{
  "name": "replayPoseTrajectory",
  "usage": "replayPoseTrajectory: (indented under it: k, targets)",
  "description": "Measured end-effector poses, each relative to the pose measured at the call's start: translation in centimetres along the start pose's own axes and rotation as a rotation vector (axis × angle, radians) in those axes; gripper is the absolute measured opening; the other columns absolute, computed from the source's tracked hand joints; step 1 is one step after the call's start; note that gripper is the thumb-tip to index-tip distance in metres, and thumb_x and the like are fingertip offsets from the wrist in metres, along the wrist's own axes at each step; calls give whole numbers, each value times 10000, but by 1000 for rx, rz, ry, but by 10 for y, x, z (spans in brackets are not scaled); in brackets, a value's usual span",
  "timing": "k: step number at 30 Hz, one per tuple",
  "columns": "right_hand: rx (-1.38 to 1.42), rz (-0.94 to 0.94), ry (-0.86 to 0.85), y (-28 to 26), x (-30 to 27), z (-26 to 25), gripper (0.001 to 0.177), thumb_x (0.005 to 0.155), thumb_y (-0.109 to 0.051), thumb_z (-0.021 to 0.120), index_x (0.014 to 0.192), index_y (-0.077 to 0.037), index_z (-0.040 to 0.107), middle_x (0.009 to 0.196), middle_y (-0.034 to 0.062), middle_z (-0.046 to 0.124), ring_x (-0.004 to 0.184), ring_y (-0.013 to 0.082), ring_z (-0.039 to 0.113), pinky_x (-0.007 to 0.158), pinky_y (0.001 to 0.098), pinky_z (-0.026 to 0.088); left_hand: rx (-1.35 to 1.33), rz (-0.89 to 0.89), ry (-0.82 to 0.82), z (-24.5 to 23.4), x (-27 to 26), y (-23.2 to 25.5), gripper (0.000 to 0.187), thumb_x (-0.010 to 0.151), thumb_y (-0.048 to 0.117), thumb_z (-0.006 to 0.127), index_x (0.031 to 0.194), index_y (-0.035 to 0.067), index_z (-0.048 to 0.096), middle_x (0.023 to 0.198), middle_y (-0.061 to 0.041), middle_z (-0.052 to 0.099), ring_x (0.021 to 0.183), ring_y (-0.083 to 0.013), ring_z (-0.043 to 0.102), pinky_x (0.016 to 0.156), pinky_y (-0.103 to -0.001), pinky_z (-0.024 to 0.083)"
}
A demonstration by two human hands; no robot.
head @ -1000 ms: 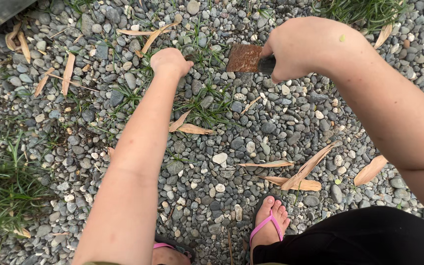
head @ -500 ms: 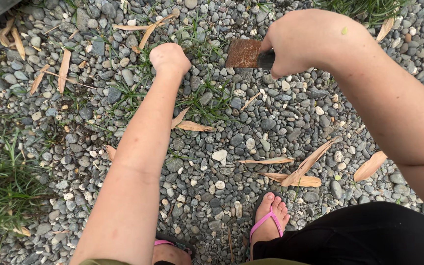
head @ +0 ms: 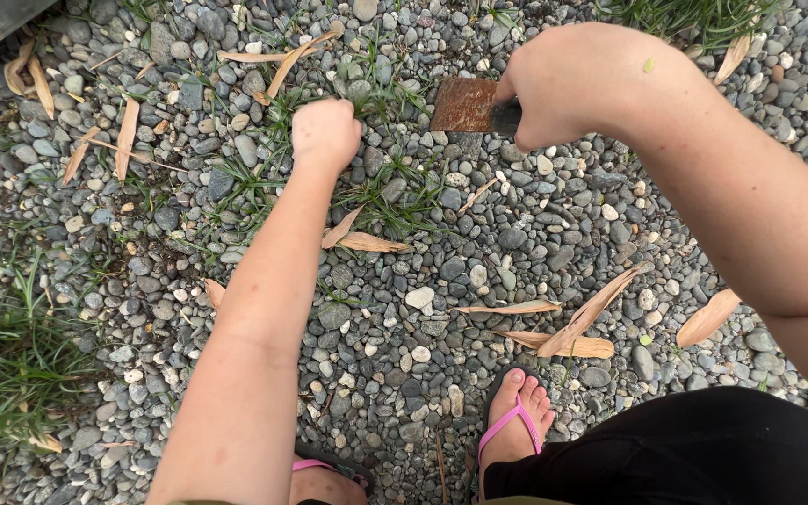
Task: The person pulls grass and weeds from a gravel area using a trowel and by hand, moving along the edge of a metal structure.
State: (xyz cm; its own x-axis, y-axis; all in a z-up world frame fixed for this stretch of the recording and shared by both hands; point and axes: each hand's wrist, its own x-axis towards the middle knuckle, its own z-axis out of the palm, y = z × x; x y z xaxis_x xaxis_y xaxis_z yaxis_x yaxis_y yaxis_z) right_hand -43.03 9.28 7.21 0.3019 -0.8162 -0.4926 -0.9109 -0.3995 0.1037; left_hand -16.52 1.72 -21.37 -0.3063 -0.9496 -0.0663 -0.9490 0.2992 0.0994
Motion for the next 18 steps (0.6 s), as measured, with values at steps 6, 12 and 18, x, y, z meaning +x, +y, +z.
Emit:
replayPoseTrajectory:
  k: [6, 12, 18]
  targets:
    - [-36, 20, -59, -4, 1, -2, 367, 753, -228, 756, 1116, -200, 804, 854, 160, 772, 812, 372, 736, 775, 475, 605, -159, -7, 230, -7, -36, -2, 240, 900, 275, 666, 858, 40, 681, 849, -179, 723, 782, -379, 705, 713, -502, 556]
    - [34, 21, -31, -1, -3, -5, 399, 722, -242, 790, 1119, -210, 804, 872, 154, 772, 822, 356, 739, 788, 470, 597, -330, -179, 324, -41, -60, -28, 246, 951, 262, 623, 920, 24, 679, 848, -206, 711, 786, -410, 695, 728, -531, 541]
    - [-7, 38, -38, -4, -3, -7, 424, 734, -249, 791, 1158, -233, 795, 874, 150, 775, 831, 348, 740, 783, 464, 600, -283, -197, 172, -65, -62, -60, 259, 1003, 242, 559, 1055, 26, 693, 883, -220, 712, 829, -425, 689, 739, -547, 527]
